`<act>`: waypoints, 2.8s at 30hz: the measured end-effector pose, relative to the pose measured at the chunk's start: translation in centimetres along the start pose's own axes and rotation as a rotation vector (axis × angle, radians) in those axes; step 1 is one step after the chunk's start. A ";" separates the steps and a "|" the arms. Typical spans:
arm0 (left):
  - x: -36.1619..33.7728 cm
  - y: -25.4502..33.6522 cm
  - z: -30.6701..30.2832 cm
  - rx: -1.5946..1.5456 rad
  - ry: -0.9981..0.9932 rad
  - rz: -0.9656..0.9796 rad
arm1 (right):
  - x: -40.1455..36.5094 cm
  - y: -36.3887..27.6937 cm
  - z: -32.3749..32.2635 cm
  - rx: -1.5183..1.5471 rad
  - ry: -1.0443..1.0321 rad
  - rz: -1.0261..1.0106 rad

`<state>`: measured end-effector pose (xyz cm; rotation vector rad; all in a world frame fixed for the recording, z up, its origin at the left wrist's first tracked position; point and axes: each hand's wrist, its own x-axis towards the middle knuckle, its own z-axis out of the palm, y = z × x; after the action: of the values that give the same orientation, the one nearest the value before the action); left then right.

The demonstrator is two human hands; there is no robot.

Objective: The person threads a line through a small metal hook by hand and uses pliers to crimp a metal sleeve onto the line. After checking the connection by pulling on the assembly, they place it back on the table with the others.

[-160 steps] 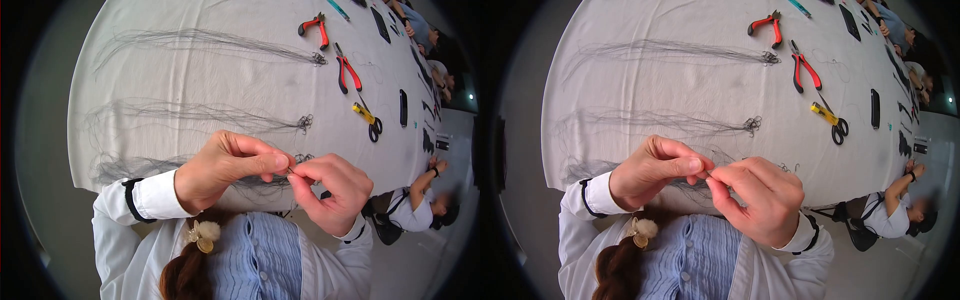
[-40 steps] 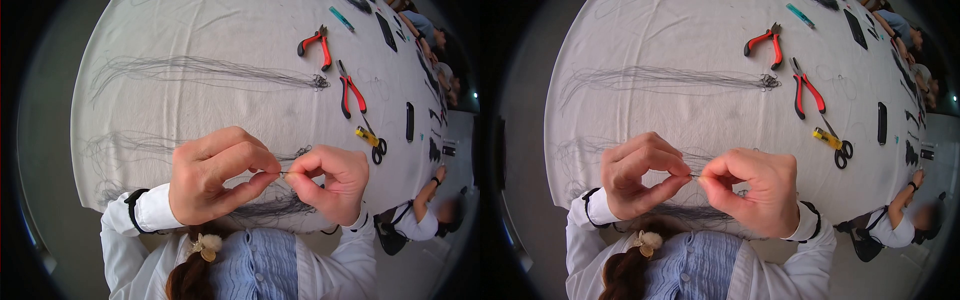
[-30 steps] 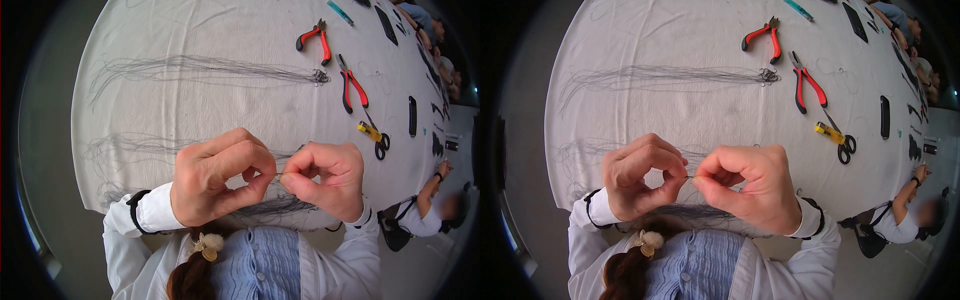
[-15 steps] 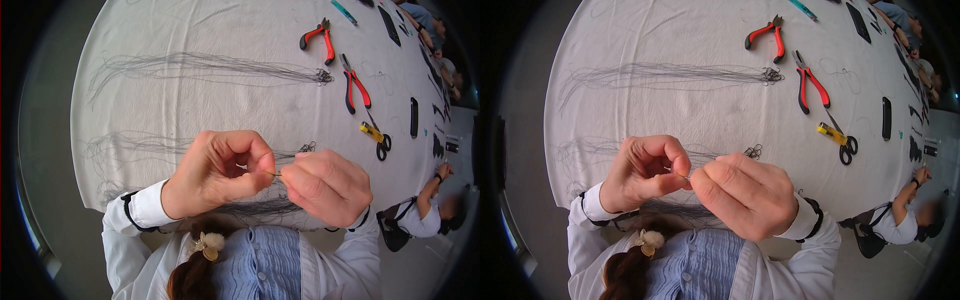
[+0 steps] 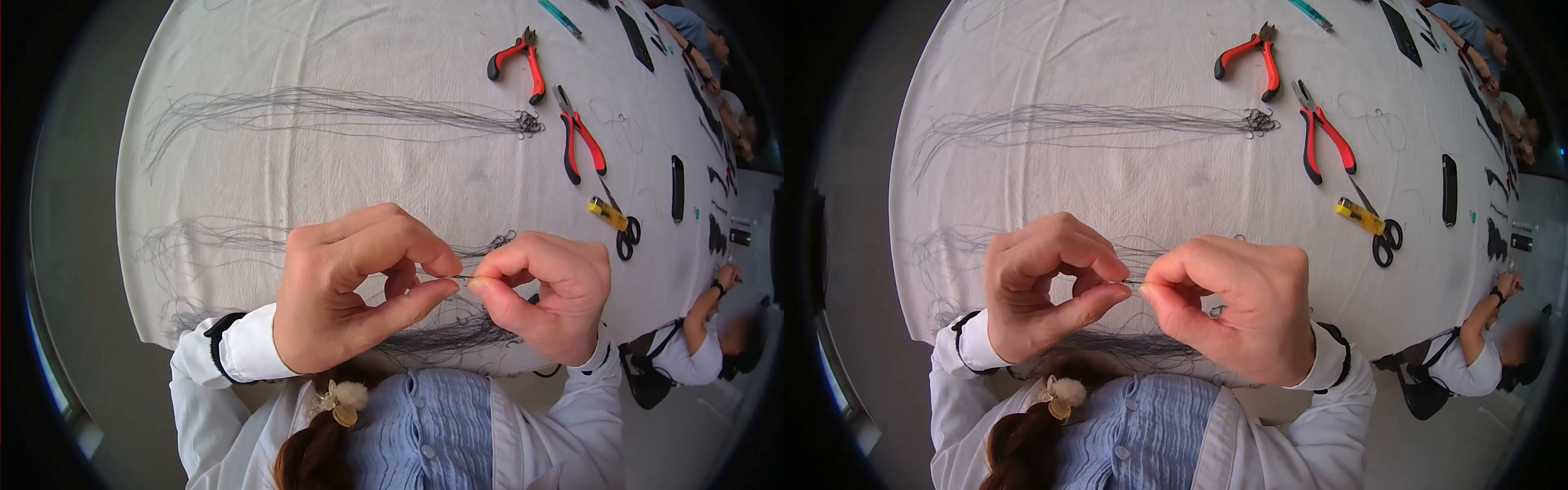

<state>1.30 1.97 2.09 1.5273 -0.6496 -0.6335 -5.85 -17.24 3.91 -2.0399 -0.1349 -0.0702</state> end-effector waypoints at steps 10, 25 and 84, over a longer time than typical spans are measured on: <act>0.0 0.0 0.2 0.316 -0.008 0.192 | 0.0 0.0 0.1 0.174 -0.107 0.161; 0.2 -0.3 -0.3 -0.357 -0.084 -0.412 | 0.0 0.8 0.6 -0.329 0.106 -0.349; -0.1 0.2 0.2 -0.438 -0.073 -0.371 | -0.5 0.9 1.4 -0.469 0.153 -0.641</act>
<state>1.14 1.89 2.33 1.2199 -0.2525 -1.0429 -6.21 -16.41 2.39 -2.3645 -0.7286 -0.7116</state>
